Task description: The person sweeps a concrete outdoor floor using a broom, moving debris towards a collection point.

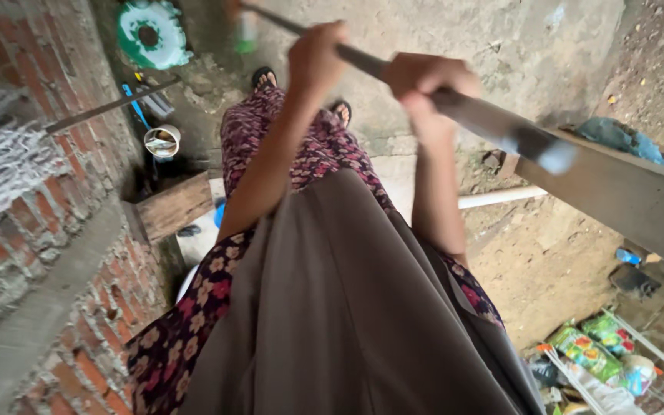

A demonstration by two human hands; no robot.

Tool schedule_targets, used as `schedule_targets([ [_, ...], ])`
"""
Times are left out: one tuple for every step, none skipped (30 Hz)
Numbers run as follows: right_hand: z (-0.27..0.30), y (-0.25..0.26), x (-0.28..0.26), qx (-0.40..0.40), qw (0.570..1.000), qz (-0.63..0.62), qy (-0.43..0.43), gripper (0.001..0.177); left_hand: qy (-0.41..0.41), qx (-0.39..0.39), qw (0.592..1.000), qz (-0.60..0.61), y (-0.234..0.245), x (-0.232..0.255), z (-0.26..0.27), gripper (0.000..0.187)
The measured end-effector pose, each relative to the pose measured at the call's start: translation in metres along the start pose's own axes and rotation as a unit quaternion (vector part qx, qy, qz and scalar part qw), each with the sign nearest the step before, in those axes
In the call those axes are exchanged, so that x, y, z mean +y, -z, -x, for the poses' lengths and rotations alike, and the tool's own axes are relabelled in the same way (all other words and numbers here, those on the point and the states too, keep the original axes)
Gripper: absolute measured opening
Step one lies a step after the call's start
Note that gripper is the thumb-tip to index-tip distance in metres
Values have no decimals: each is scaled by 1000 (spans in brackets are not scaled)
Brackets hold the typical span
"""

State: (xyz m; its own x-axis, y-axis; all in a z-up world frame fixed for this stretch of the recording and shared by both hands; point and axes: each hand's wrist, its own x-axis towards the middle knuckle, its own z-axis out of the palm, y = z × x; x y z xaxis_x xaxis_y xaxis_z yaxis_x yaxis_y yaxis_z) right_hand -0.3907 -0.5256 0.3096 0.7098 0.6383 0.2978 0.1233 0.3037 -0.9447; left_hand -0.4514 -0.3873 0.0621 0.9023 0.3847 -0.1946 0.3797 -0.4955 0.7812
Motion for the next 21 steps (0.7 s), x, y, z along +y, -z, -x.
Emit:
schedule_targets([
  [8,-3,11,30,999,20,-19,56,0,17,1000,-25,-3,-25,-2,11],
  [17,-6,23,25,997,43,-67,52,2,31,998,-50,-11,-50,2,9],
  [26,-7,34,20,991,66,-115,50,-8,75,996,-50,-23,-73,7,10],
  [36,-2,39,15,982,91,-166,49,-16,117,992,-48,-39,-91,15,10],
  [45,7,38,7,980,103,-169,48,-24,159,986,-47,-58,-103,22,11],
  [56,16,35,0,978,115,-175,48,-20,155,987,-28,-84,-106,27,9],
  [65,25,29,-6,975,126,-181,48,-16,153,988,-10,-112,-101,30,9],
  [71,37,18,-13,971,158,-182,48,-17,152,988,9,-134,-88,29,9],
  [77,52,1,-20,965,189,-182,47,-1,95,995,12,-156,-68,30,9],
  [78,68,-15,-27,958,220,-182,46,15,38,999,16,-180,-43,31,9],
  [76,82,-28,-56,957,238,-155,45,-44,111,991,53,-200,-16,29,10],
  [76,94,-41,-87,955,252,-131,44,-100,180,974,89,-211,11,33,14],
  [76,103,-53,-118,951,266,-107,43,-51,127,986,100,-214,34,39,14],
  [74,108,-61,-143,953,253,-86,42,-4,75,991,108,-211,57,38,15],
  [73,112,-70,-168,954,240,-65,42,42,23,992,117,-205,77,37,17],
  [69,118,-78,-194,954,227,-43,42,27,36,994,100,-199,92,36,20],
  [66,123,-86,-187,966,178,-18,44,12,48,995,83,-196,106,35,23],
  [65,127,-92,-181,976,125,6,46,0,60,996,63,-195,113,40,26],
  [67,131,-97,-173,982,72,30,48,17,66,996,50,-195,115,45,24],
  [72,134,-99,-145,987,63,12,48,33,71,996,36,-193,108,48,21],
  [79,138,-98,-117,992,54,-7,47,49,76,996,22,-193,95,52,19],
])
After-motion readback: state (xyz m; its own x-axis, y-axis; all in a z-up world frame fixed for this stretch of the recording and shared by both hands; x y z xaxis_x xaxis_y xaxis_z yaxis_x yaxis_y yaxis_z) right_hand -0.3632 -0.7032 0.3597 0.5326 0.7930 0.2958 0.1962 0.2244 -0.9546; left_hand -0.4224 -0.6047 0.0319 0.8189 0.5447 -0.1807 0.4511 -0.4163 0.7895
